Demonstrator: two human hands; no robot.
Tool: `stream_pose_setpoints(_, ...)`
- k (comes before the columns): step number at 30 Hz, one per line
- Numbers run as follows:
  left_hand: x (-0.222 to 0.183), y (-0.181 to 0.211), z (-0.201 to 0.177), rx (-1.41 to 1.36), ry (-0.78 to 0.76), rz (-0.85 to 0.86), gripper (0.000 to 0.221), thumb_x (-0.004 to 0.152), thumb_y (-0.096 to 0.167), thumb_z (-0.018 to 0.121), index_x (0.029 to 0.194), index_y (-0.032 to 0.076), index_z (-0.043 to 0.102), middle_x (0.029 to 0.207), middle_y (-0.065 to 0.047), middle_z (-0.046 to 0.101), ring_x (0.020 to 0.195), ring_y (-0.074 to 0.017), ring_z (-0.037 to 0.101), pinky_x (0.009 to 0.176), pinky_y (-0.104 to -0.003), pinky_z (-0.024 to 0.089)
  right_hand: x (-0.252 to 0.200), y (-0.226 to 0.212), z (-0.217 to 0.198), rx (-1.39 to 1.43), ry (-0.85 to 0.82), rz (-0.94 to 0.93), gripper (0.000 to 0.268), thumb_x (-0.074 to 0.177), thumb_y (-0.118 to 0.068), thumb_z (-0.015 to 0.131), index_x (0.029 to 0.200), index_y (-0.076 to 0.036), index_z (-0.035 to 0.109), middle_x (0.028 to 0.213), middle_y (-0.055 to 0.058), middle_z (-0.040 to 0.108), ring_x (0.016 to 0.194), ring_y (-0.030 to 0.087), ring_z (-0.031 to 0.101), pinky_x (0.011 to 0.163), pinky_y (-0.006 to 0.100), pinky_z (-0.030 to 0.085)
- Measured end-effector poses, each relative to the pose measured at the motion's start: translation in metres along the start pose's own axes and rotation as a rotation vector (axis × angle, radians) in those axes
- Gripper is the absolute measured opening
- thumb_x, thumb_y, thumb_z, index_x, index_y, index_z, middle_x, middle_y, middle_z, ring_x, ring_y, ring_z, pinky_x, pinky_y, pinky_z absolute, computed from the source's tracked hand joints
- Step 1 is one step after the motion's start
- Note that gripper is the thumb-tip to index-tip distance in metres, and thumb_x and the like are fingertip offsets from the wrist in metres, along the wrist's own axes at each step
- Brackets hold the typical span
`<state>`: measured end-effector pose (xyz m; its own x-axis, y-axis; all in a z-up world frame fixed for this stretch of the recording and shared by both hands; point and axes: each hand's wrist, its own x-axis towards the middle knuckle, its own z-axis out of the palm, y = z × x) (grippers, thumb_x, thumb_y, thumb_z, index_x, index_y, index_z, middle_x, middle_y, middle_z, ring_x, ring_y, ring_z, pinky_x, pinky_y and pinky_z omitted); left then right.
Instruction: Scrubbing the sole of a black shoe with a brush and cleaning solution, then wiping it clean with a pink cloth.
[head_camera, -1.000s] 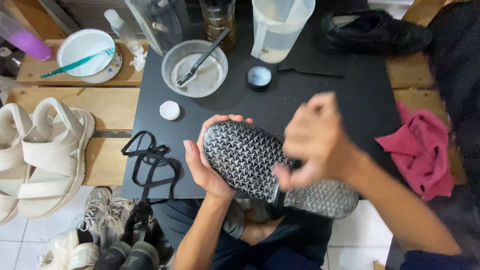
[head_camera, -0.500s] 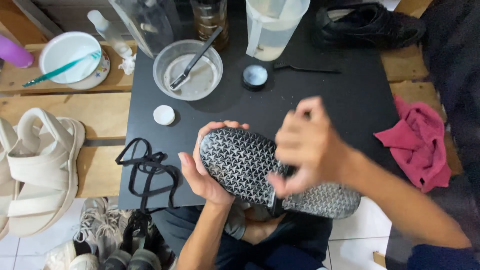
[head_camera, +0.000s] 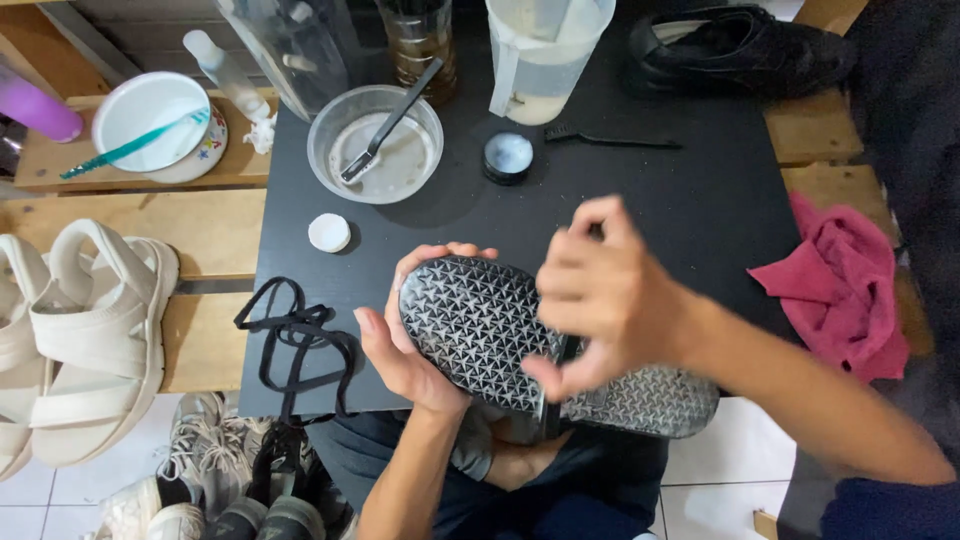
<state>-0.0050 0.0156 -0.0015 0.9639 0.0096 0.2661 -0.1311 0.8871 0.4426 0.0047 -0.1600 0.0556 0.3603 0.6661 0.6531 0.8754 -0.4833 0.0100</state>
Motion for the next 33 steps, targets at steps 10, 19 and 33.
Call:
stream_pose_setpoints(10, -0.002, 0.0, 0.006, 0.04, 0.012, 0.01, 0.065, 0.1, 0.058, 0.047, 0.119, -0.002, 0.062, 0.114, -0.021, 0.065, 0.111, -0.0388, 0.062, 0.104, -0.053, 0.048, -0.005, 0.028, -0.023, -0.198, -0.022, 0.021, 0.042, 0.085, -0.032, 0.064, 0.055, -0.014, 0.042, 0.059, 0.0, 0.035, 0.062, 0.027, 0.045, 0.077, 0.054, 0.036)
stream_pose_setpoints(19, -0.006, 0.001, 0.011, 0.022, -0.003, 0.067, 0.064, 0.102, 0.056, 0.044, 0.118, -0.003, 0.062, 0.113, -0.021, 0.065, 0.111, -0.0344, 0.062, 0.108, -0.053, 0.047, -0.009, 0.03, -0.023, -0.241, 0.054, 0.08, 0.041, 0.085, -0.035, 0.072, 0.063, -0.015, 0.045, 0.065, 0.002, 0.045, 0.067, 0.029, 0.046, 0.081, 0.053, 0.031)
stream_pose_setpoints(33, -0.009, 0.005, 0.016, 0.004, -0.019, 0.028, 0.059, 0.1, 0.053, 0.053, 0.121, -0.002, 0.061, 0.116, -0.021, 0.065, 0.114, -0.0382, 0.062, 0.103, -0.05, 0.048, -0.01, 0.039, -0.027, -0.246, 0.092, 0.074, 0.038, 0.081, -0.031, 0.068, 0.06, -0.015, 0.041, 0.063, 0.001, 0.046, 0.062, 0.027, 0.046, 0.08, 0.053, 0.031)
